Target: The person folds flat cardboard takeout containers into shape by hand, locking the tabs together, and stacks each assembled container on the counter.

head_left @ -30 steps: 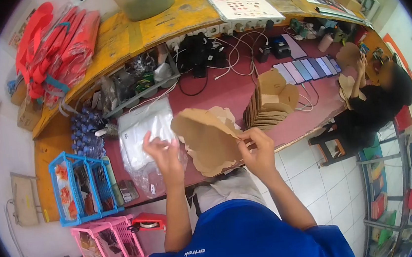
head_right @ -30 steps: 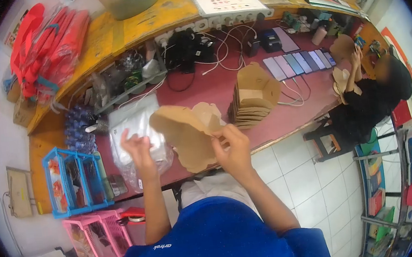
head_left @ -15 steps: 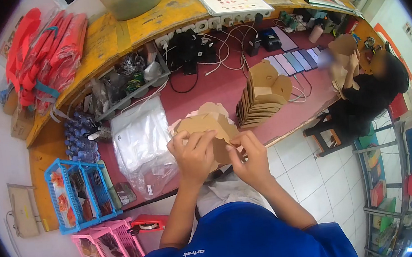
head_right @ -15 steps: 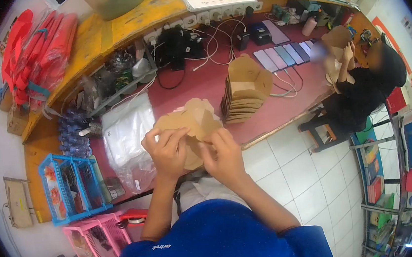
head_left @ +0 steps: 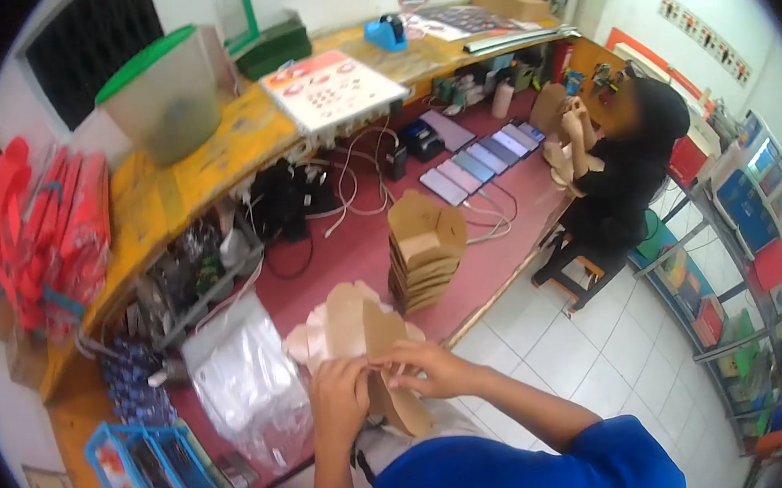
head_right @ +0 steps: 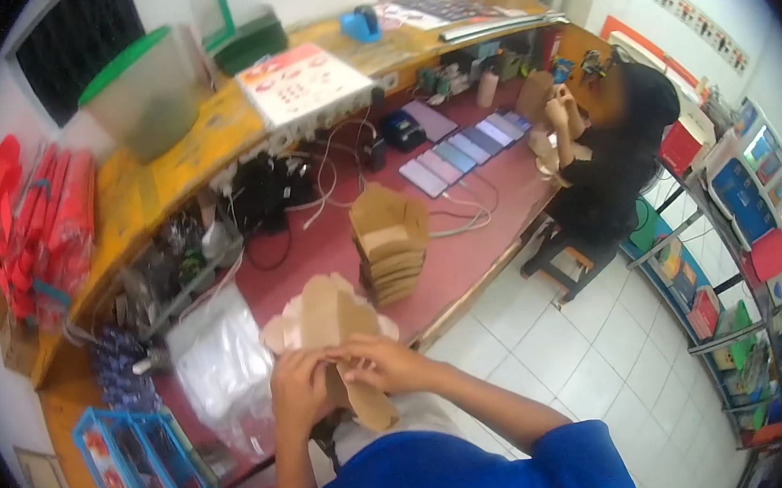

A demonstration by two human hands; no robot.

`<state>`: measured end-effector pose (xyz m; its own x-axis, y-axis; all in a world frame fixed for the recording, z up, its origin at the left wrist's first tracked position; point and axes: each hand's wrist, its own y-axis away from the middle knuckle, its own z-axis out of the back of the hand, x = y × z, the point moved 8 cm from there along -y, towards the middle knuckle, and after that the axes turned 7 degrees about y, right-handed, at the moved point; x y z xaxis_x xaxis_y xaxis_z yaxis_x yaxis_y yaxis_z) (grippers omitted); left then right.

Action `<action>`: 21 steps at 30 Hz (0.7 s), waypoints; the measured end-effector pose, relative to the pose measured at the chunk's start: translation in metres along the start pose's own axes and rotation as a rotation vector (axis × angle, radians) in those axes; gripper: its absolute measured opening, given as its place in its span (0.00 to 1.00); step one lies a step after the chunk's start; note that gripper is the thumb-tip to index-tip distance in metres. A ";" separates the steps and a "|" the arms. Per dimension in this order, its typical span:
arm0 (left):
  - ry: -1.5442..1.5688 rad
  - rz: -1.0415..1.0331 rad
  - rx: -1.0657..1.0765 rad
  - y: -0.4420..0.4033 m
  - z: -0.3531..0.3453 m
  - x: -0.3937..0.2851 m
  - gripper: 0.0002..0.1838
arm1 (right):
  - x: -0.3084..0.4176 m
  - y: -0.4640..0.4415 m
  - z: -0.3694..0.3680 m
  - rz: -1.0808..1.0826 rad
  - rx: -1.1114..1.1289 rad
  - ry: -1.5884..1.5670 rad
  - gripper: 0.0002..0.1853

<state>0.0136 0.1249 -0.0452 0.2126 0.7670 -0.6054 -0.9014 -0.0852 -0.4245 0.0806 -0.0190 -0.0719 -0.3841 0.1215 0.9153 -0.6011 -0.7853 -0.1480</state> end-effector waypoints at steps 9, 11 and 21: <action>0.210 0.178 0.102 -0.025 0.001 -0.016 0.07 | -0.006 -0.003 0.021 0.050 -0.158 0.038 0.13; 0.240 0.159 0.108 -0.025 -0.002 -0.015 0.07 | -0.008 -0.003 0.019 0.048 -0.170 0.056 0.12; 0.142 0.079 0.131 -0.024 0.004 -0.012 0.14 | 0.009 -0.016 0.027 0.216 -0.305 0.274 0.08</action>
<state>0.0309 0.1207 -0.0251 0.1824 0.6629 -0.7261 -0.9568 -0.0504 -0.2864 0.1061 -0.0216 -0.0513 -0.6697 0.1629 0.7245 -0.6498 -0.6009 -0.4655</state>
